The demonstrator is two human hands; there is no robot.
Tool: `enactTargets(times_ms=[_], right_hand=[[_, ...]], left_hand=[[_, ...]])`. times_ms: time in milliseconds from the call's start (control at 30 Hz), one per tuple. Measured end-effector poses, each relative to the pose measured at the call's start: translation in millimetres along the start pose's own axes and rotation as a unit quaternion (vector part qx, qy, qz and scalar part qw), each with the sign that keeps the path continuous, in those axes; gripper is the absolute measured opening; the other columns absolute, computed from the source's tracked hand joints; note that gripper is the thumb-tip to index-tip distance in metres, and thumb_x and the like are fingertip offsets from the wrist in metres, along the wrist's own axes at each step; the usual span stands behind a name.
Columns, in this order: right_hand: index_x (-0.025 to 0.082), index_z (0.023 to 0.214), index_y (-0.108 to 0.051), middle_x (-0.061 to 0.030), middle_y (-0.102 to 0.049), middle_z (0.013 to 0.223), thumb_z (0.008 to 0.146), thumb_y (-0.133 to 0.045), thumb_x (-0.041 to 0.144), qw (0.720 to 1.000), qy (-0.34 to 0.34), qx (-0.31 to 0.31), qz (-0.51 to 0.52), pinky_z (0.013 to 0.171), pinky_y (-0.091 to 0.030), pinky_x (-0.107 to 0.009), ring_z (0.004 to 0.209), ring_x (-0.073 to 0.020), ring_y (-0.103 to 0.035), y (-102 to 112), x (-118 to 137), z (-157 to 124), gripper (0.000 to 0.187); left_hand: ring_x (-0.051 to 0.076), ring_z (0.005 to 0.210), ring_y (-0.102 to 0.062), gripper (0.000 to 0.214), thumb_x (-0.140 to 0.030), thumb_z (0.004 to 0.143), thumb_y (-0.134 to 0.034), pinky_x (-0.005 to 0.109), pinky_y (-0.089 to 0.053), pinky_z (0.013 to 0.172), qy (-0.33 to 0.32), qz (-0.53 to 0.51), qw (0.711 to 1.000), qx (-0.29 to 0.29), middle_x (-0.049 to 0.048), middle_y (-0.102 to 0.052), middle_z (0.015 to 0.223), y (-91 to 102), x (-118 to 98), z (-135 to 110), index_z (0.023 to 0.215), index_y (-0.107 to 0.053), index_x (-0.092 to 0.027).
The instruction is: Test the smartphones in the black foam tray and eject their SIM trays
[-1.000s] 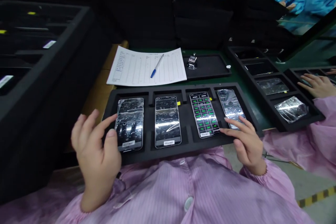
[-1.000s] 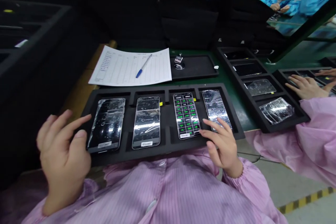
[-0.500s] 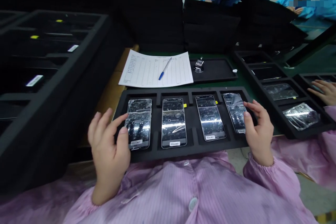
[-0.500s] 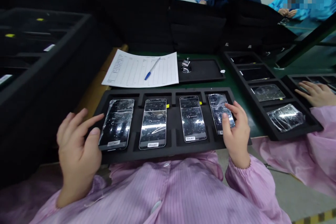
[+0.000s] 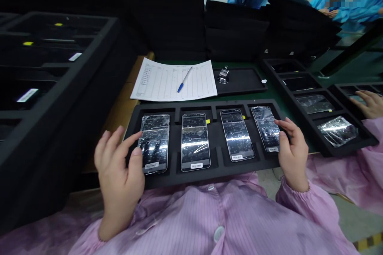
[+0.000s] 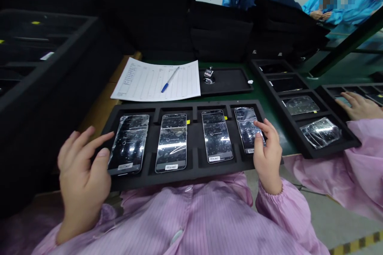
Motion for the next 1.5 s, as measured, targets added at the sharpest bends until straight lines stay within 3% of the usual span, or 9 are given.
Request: enactTargets(times_ms=[200, 467, 933, 1300, 1500], right_hand=[[0.020, 0.118, -0.065, -0.0115, -0.065, 0.128, 0.098, -0.048, 0.030, 1.000, -0.007, 0.006, -0.018, 0.111, -0.039, -0.053, 0.133, -0.0279, -0.052, 1, 2, 0, 0.028], [0.018, 0.118, -0.067, -0.0141, -0.063, 0.132, 0.098, -0.050, 0.033, 0.999, -0.018, 0.010, -0.037, 0.110, -0.039, -0.051, 0.132, -0.0284, -0.053, 2, 5, -1, 0.030], [0.017, 0.118, -0.068, -0.0151, -0.063, 0.133, 0.097, -0.051, 0.035, 0.999, -0.022, 0.011, -0.047, 0.107, -0.041, -0.053, 0.130, -0.0303, -0.055, 2, 3, -1, 0.032], [0.018, 0.117, -0.067, -0.0140, -0.065, 0.129, 0.097, -0.050, 0.038, 0.999, -0.016, 0.016, -0.043, 0.107, -0.041, -0.051, 0.131, -0.0302, -0.054, 2, 4, 0, 0.033], [0.018, 0.114, -0.067, -0.0168, -0.061, 0.132, 0.098, -0.046, 0.046, 0.999, -0.009, 0.022, -0.037, 0.100, -0.046, -0.055, 0.128, -0.0344, -0.055, -10, -5, -4, 0.038]], left_hand=[[0.031, 0.146, -0.037, 0.033, -0.033, 0.097, -0.050, 0.057, -0.026, 0.121, 0.009, 0.001, 1.000, 0.003, 0.0078, -0.055, 0.148, 0.3, -2, -1, 0.123, -0.068, -0.024], [0.030, 0.146, -0.038, 0.038, -0.033, 0.099, -0.047, 0.053, -0.026, 0.122, 0.008, 0.008, 1.000, 0.006, 0.0173, -0.055, 0.146, 1.1, -3, -2, 0.122, -0.068, -0.012], [0.031, 0.145, -0.038, 0.039, -0.032, 0.099, -0.046, 0.051, -0.026, 0.122, 0.014, 0.010, 1.000, 0.012, 0.0214, -0.055, 0.144, 1.7, -4, -1, 0.120, -0.068, -0.006], [0.029, 0.147, -0.035, 0.037, -0.034, 0.100, -0.044, 0.052, -0.026, 0.123, 0.029, 0.018, 0.999, 0.022, 0.0164, -0.053, 0.147, 2.3, -4, -1, 0.122, -0.066, -0.013], [0.034, 0.146, -0.037, 0.037, -0.040, 0.099, -0.039, 0.061, -0.030, 0.118, -0.006, 0.024, 0.999, 0.031, 0.0153, -0.057, 0.142, 1.5, 15, 0, 0.119, -0.064, -0.021]])
Point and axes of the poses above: each hand's wrist, its own z-axis towards the middle knuckle, its own y-axis out of the back of the hand, x = y × z, the point moved 2 cm from there along z, towards the middle knuckle
